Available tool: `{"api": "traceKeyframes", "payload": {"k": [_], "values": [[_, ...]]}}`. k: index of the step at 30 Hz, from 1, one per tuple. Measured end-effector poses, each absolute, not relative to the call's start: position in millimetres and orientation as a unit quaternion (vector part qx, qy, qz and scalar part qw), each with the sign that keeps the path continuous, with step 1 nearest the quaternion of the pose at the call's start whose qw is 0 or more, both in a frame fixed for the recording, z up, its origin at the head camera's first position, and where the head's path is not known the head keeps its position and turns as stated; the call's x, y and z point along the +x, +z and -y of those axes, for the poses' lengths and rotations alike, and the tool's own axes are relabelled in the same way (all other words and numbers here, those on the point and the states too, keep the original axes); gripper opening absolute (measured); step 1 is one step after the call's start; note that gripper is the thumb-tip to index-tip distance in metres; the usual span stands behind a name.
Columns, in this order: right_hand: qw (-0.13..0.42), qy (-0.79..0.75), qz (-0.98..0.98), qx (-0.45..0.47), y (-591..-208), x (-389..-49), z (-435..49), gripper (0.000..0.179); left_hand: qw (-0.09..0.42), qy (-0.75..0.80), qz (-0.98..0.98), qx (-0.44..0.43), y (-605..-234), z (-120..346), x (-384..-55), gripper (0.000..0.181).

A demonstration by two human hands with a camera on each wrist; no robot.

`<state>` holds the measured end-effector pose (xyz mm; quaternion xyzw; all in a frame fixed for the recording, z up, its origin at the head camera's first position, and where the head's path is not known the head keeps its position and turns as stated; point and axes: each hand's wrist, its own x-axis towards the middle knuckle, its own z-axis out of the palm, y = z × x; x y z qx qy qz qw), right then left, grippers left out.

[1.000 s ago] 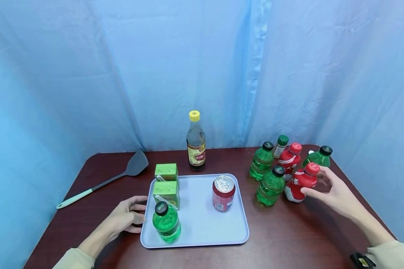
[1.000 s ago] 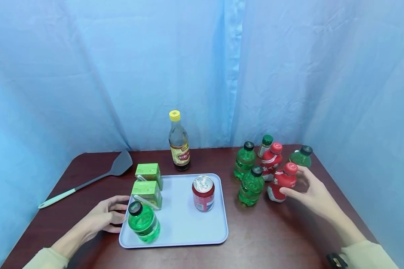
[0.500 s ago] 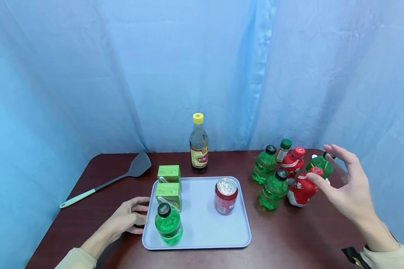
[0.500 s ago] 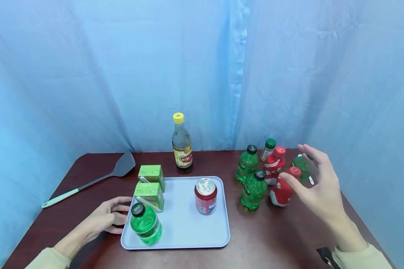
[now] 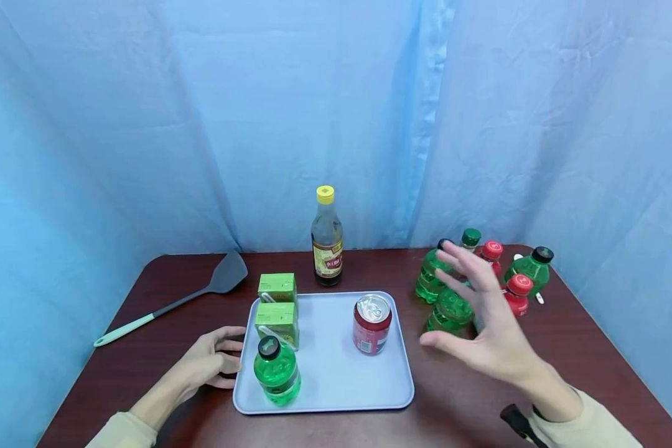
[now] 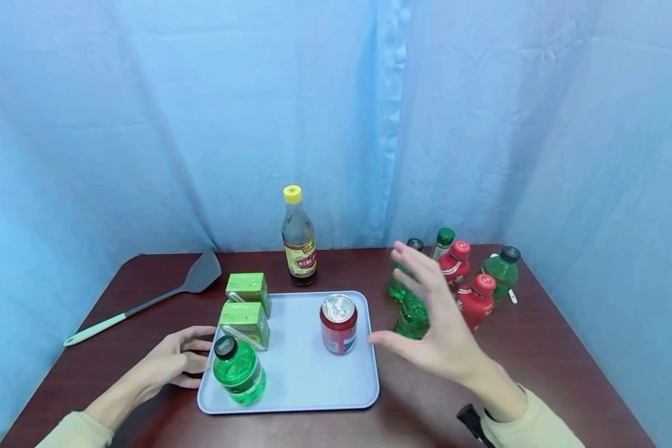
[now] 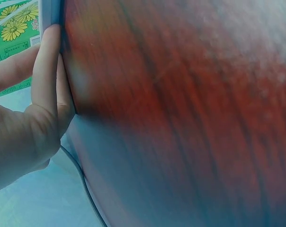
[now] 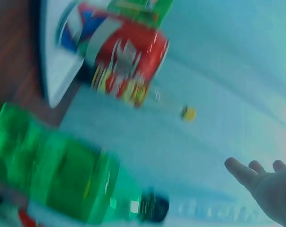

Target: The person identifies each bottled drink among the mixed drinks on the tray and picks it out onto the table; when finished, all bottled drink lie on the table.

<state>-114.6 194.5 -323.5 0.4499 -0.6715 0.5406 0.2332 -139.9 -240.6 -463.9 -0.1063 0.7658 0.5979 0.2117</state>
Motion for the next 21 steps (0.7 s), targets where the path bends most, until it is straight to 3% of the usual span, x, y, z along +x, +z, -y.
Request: {"api": "traceKeyframes", "payload": {"k": [10, 21], "values": [[0.177, 0.516, 0.693, 0.471, -363.1, -120.2, -137.8, 0.113, 0.214, 0.597, -0.768, -0.091, -463.6, 242.0, -140.3, 0.074], [-0.004, 0.53, 0.739, 0.417, -398.5, -116.6, -73.5, 0.121, 0.212, 0.596, -0.769, -0.097, -462.4, 239.8, -139.4, 0.073]]}}
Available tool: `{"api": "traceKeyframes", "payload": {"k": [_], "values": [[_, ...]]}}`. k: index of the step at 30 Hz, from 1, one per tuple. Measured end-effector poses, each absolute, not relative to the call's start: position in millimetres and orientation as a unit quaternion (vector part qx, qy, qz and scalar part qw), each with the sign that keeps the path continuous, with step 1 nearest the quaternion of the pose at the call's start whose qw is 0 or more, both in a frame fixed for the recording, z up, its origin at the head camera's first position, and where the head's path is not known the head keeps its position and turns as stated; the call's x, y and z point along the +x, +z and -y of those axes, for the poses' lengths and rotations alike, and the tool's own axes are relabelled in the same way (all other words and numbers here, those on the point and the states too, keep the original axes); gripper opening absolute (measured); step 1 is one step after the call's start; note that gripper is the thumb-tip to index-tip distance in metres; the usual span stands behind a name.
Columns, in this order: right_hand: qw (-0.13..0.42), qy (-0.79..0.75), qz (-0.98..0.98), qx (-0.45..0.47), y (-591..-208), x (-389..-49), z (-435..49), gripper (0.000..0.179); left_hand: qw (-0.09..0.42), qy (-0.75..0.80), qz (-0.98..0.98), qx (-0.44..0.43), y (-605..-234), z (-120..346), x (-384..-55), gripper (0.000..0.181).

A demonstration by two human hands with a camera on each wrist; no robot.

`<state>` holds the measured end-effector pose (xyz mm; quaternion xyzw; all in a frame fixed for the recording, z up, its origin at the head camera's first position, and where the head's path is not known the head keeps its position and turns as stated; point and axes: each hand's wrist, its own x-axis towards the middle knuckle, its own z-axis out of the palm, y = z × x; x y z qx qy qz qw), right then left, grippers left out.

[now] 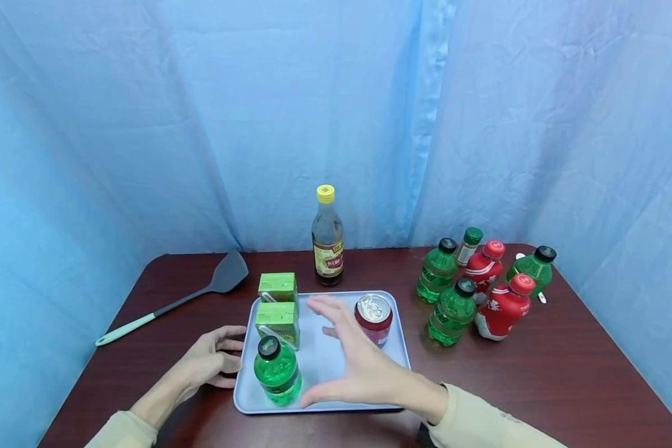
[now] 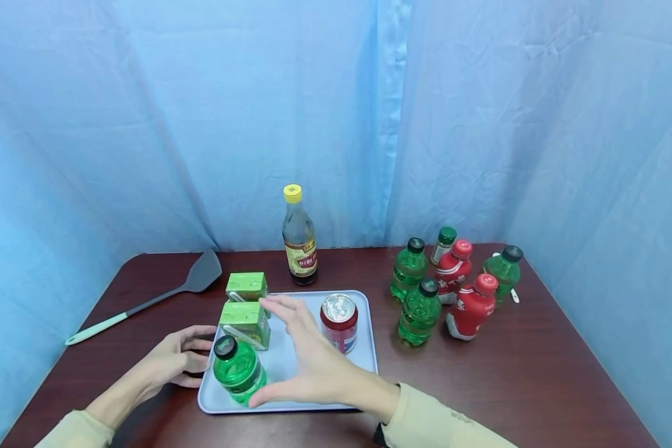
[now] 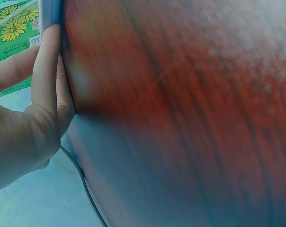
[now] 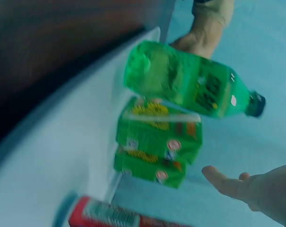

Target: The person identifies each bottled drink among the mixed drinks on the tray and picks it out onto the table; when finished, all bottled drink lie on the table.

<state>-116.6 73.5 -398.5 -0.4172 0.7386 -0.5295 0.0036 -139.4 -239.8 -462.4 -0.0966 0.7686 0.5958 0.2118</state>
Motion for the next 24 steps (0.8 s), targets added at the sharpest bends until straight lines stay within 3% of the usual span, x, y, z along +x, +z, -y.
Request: {"api": "traceKeyframes", "payload": {"k": [7, 24], "values": [[0.062, -0.537, -0.734, -0.411, -411.5, -116.3, -52.4, 0.113, 0.205, 0.597, -0.77, -0.092, -464.5, 240.2, -138.9, 0.073], [0.068, -0.561, -0.72, -0.403, -427.3, -127.6, -36.7, 0.076, 0.216, 0.601, -0.764, -0.092, -462.0, 240.2, -139.4, 0.073]]}}
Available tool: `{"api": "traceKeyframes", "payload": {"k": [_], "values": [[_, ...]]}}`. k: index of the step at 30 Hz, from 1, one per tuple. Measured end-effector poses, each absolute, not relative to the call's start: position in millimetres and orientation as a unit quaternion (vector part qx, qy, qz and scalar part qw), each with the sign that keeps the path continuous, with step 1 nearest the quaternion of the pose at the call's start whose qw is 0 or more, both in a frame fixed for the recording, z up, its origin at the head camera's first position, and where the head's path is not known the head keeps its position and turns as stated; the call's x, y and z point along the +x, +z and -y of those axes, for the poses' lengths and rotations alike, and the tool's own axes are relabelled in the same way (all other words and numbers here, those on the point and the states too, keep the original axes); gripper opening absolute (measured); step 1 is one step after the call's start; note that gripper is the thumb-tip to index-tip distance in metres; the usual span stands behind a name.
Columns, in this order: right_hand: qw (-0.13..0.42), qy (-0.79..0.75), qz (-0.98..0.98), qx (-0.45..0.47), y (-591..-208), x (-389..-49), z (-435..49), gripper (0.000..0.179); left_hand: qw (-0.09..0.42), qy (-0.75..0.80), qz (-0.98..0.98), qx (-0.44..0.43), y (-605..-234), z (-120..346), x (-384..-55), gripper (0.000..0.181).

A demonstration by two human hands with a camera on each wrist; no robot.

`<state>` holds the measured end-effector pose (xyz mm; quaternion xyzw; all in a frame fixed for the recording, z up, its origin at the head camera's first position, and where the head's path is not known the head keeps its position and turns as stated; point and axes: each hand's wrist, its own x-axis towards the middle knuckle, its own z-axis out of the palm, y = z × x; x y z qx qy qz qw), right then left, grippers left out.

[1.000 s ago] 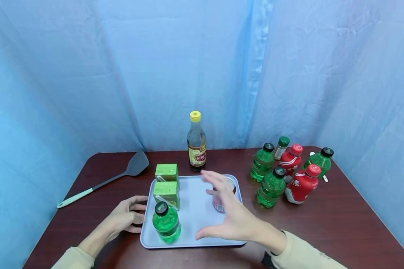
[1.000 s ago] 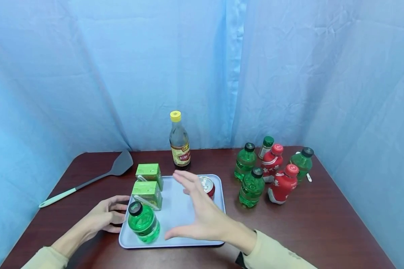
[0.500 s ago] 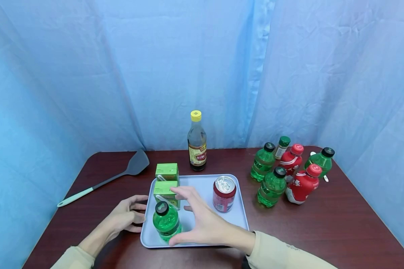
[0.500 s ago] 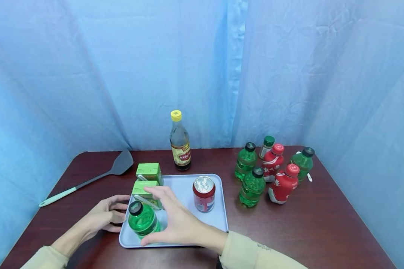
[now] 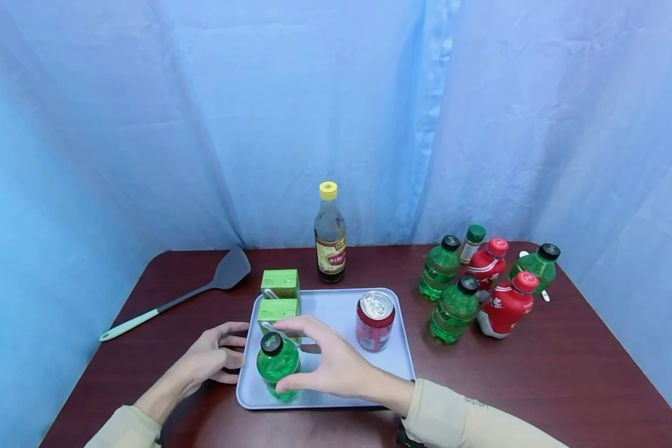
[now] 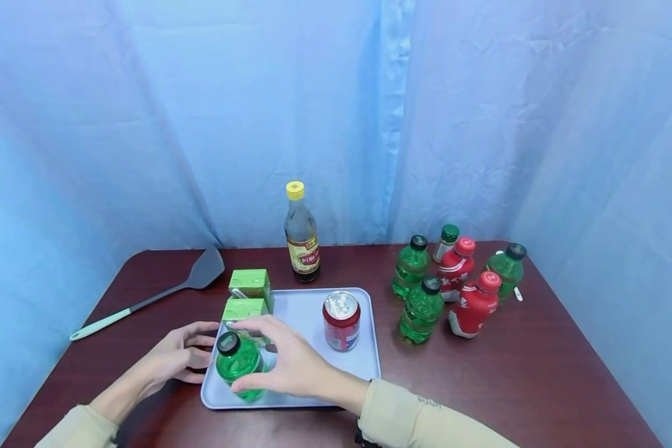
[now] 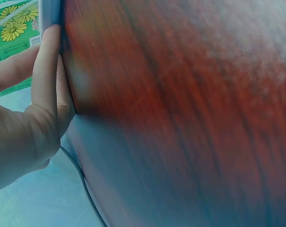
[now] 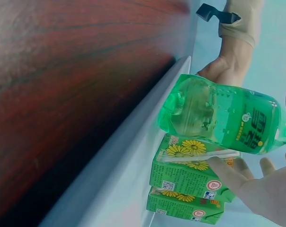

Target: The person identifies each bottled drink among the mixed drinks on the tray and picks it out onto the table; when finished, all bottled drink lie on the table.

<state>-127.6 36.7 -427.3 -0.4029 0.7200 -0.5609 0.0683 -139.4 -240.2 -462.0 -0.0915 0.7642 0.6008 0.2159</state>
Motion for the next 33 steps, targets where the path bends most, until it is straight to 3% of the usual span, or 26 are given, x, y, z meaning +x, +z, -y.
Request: {"api": "traceKeyframes", "payload": {"k": [19, 28, 33], "values": [[0.061, -0.54, -0.737, -0.402, -440.0, -131.0, -33.9, 0.068, 0.205, 0.602, -0.767, -0.086, -462.6, 239.2, -141.4, 0.074], [0.109, -0.496, -0.76, -0.406, -444.5, -131.6, -33.4, 0.082, 0.207, 0.61, -0.76, -0.087, -463.4, 240.8, -138.4, 0.074], [0.122, -0.495, -0.762, -0.4, -445.3, -132.0, -33.8, 0.081, 0.206, 0.606, -0.763, -0.091, -465.9, 240.4, -139.7, 0.073]]}}
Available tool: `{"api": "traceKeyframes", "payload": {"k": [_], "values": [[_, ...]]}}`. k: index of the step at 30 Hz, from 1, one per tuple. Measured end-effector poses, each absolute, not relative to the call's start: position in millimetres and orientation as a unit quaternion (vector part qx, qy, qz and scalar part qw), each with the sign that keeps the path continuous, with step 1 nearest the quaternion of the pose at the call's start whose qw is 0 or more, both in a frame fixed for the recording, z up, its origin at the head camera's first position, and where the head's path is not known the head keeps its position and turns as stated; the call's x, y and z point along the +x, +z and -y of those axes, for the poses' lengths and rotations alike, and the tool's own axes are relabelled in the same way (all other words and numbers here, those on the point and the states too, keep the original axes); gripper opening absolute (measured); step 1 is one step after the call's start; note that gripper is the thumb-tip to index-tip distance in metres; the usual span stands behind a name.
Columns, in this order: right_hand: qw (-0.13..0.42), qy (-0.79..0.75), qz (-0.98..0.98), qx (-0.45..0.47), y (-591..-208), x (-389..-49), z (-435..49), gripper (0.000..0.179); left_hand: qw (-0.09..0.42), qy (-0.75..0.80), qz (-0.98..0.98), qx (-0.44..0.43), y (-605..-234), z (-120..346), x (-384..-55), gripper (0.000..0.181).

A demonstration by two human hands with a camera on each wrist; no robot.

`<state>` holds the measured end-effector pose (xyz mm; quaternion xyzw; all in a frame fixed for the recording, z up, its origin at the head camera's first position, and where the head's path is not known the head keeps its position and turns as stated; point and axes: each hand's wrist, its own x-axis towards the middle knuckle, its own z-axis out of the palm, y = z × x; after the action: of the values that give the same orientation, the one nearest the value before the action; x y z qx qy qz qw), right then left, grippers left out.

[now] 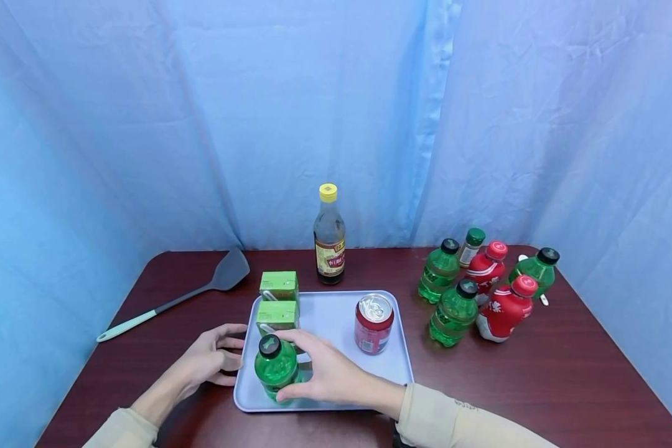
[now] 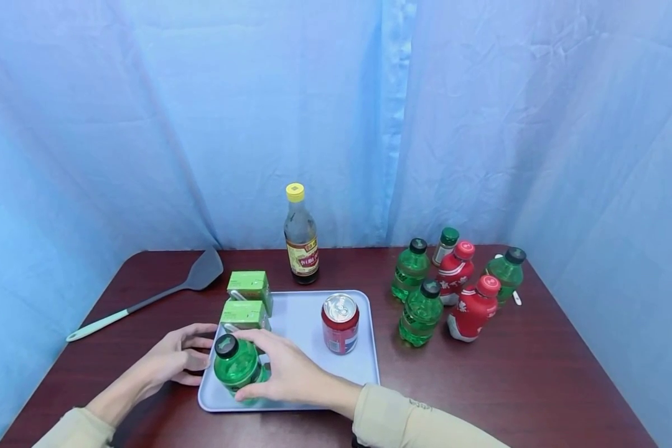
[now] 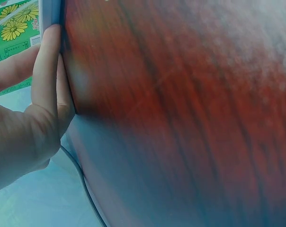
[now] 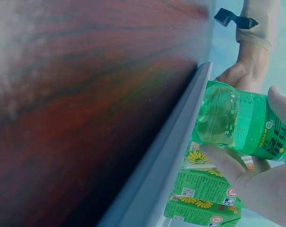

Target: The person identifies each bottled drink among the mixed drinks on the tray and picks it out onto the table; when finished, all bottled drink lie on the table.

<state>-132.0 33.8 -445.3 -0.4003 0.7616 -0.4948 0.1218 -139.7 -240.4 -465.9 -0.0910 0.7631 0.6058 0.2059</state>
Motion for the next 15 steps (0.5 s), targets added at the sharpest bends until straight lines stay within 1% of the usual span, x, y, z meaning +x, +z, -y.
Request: {"api": "traceKeyframes", "payload": {"k": [15], "values": [[0.126, -0.499, -0.761, -0.396, -443.4, -134.1, -33.6, 0.076, 0.202, 0.604, -0.766, -0.092, -465.9, 240.1, -139.3, 0.072]]}}
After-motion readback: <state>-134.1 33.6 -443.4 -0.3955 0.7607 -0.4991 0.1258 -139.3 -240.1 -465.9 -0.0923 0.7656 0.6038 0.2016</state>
